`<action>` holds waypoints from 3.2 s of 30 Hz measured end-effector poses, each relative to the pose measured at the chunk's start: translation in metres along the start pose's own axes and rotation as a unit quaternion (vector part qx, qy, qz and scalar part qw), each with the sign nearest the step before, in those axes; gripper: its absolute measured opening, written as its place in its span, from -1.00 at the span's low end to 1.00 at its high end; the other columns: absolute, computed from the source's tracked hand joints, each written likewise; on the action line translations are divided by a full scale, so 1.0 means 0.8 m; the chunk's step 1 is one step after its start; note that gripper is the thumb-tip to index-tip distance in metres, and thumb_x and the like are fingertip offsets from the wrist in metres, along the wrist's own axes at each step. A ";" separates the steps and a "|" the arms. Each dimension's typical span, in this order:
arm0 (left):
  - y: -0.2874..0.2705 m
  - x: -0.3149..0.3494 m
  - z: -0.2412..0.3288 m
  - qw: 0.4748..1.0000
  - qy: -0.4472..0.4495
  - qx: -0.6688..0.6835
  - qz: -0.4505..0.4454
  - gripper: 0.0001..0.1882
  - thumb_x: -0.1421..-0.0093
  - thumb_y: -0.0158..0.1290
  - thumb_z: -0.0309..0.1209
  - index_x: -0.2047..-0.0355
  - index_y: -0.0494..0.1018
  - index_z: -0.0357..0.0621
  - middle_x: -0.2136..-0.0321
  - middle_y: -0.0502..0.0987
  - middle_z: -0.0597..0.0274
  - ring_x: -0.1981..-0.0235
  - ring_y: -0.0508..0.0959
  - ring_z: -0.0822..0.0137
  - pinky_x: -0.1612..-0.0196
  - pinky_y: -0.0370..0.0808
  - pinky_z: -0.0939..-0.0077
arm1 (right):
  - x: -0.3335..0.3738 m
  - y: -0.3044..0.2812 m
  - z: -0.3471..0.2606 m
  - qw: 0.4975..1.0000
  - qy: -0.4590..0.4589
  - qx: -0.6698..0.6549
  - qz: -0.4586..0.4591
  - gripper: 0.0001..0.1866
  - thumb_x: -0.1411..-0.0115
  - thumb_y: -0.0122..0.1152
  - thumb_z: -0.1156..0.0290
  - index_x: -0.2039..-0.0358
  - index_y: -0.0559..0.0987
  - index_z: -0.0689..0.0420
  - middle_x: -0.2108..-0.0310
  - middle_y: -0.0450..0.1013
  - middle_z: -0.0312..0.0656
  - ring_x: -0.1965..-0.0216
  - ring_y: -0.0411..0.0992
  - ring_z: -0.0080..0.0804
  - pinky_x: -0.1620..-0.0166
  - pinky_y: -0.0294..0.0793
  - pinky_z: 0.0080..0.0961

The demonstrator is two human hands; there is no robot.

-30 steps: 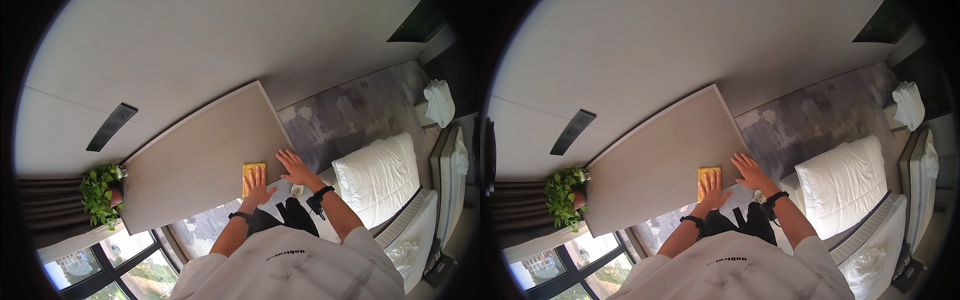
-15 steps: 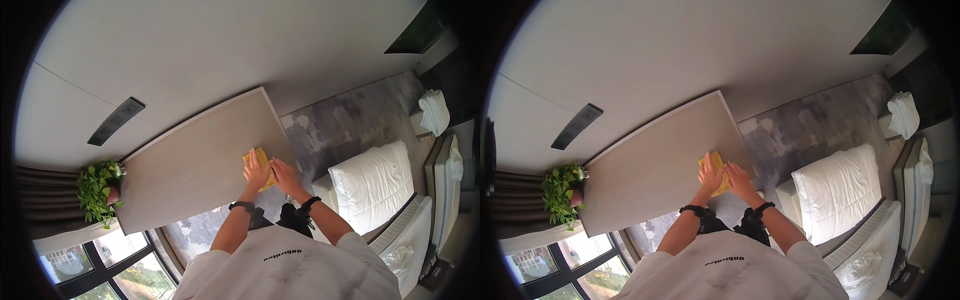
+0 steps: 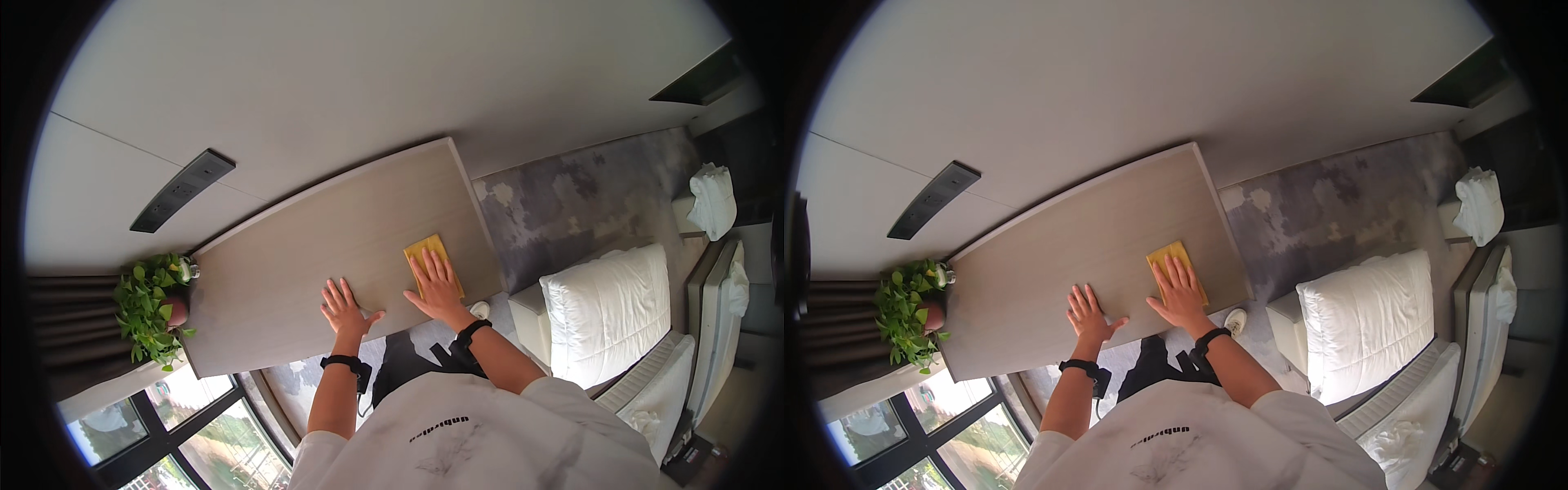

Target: The person cleans a table and a window glass using a yellow cloth by hand.

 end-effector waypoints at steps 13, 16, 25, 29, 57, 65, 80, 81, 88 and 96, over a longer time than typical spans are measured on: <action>0.010 -0.017 0.018 0.994 -0.061 -0.034 -0.087 0.45 0.24 0.01 0.52 -0.37 -0.42 -0.15 -0.34 -0.45 -0.30 -0.37 -0.35 -0.24 -0.30 -0.11 -0.15 | -0.179 0.007 0.025 0.966 0.031 0.033 -0.256 0.06 -0.11 -0.02 -0.26 -0.39 -0.31 -0.03 -0.40 -0.54 0.03 -0.41 -0.58 0.00 -0.33 -0.51 0.07; 0.004 -0.015 0.018 0.993 -0.063 -0.045 -0.086 0.42 0.24 -0.04 0.55 -0.37 -0.42 -0.10 -0.35 -0.44 -0.28 -0.37 -0.33 -0.24 -0.30 -0.11 -0.12 | -0.229 0.001 0.026 0.961 0.047 0.029 -0.272 0.11 -0.11 -0.02 -0.28 -0.38 -0.40 -0.02 -0.39 -0.61 0.04 -0.39 -0.68 -0.01 -0.33 -0.58 0.06; 0.002 -0.014 0.018 0.993 -0.066 -0.070 -0.074 0.38 0.21 -0.17 0.58 -0.38 -0.42 -0.07 -0.36 -0.41 -0.23 -0.38 -0.29 -0.20 -0.30 -0.07 -0.07 | -0.295 -0.011 0.026 0.959 0.027 0.059 -0.274 0.13 -0.07 0.00 -0.32 -0.38 -0.37 -0.02 -0.40 -0.60 0.01 -0.40 -0.68 -0.09 -0.34 -0.57 0.01; -0.004 -0.017 0.031 0.991 -0.063 -0.080 -0.089 0.37 0.19 -0.18 0.58 -0.37 -0.44 -0.07 -0.36 -0.44 -0.23 -0.38 -0.31 -0.20 -0.30 -0.06 -0.07 | -0.252 -0.006 0.040 0.981 -0.022 0.086 -0.173 0.10 -0.07 0.01 -0.31 -0.39 -0.24 0.04 -0.41 -0.44 0.05 -0.42 -0.51 -0.06 -0.36 -0.49 -0.04; -0.014 -0.011 0.022 0.988 -0.060 -0.047 -0.134 0.58 0.35 0.10 0.53 -0.34 -0.52 -0.24 -0.33 -0.53 -0.32 -0.36 -0.45 -0.25 -0.31 -0.14 -0.09 | -0.036 0.015 0.046 0.985 -0.010 0.014 -0.172 -0.13 -0.23 -0.22 -0.26 -0.39 -0.12 -0.05 -0.41 -0.34 0.01 -0.41 -0.36 0.02 -0.31 -0.36 0.15; -0.011 -0.014 0.018 0.985 -0.073 -0.067 -0.144 0.56 0.38 0.06 0.57 -0.36 -0.49 -0.11 -0.35 -0.48 -0.25 -0.37 -0.41 -0.23 -0.31 -0.14 -0.09 | -0.150 -0.005 0.056 0.981 0.045 0.008 -0.188 0.01 -0.15 -0.15 -0.34 -0.40 -0.28 -0.04 -0.41 -0.50 0.04 -0.40 -0.54 0.06 -0.31 -0.48 0.16; -0.008 -0.016 0.016 0.984 -0.079 -0.064 -0.146 0.57 0.38 0.05 0.57 -0.36 -0.49 -0.16 -0.33 -0.53 -0.31 -0.36 -0.41 -0.25 -0.29 -0.04 -0.10 | -0.278 -0.025 0.076 0.983 0.076 0.023 -0.163 0.18 0.00 0.06 -0.35 -0.39 -0.32 -0.04 -0.41 -0.52 -0.01 -0.40 -0.62 -0.01 -0.32 -0.56 0.08; -0.009 -0.017 0.017 0.985 -0.077 -0.065 -0.142 0.57 0.38 0.05 0.57 -0.35 -0.50 -0.16 -0.33 -0.53 -0.32 -0.36 -0.41 -0.26 -0.29 -0.04 -0.10 | -0.276 -0.026 0.080 0.987 0.056 0.025 -0.149 0.16 -0.01 0.05 -0.35 -0.39 -0.30 -0.04 -0.41 -0.50 0.00 -0.41 -0.59 -0.02 -0.33 -0.55 0.06; -0.005 -0.016 0.016 0.986 -0.061 -0.053 -0.144 0.59 0.37 0.07 0.56 -0.34 -0.54 -0.17 -0.32 -0.57 -0.34 -0.35 -0.44 -0.29 -0.28 -0.05 -0.15 | -0.109 -0.015 0.073 0.981 0.000 0.017 -0.193 0.14 -0.01 0.08 -0.32 -0.40 -0.24 -0.03 -0.41 -0.42 0.04 -0.42 -0.51 -0.03 -0.34 -0.51 0.04; -0.011 -0.016 0.019 0.982 -0.075 -0.059 -0.162 0.59 0.40 0.07 0.57 -0.35 -0.53 -0.12 -0.34 -0.54 -0.26 -0.36 -0.47 -0.25 -0.28 -0.06 -0.17 | 0.061 -0.006 0.064 0.975 0.003 0.006 -0.224 0.08 -0.05 0.09 -0.26 -0.40 -0.20 -0.03 -0.41 -0.39 0.05 -0.42 -0.47 0.00 -0.32 -0.48 0.09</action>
Point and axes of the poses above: each hand's wrist, its own x-axis away from the middle knuckle, its own y-axis out of the palm, z = x × y, the point moved 6 cm from there along -x, towards the middle knuckle
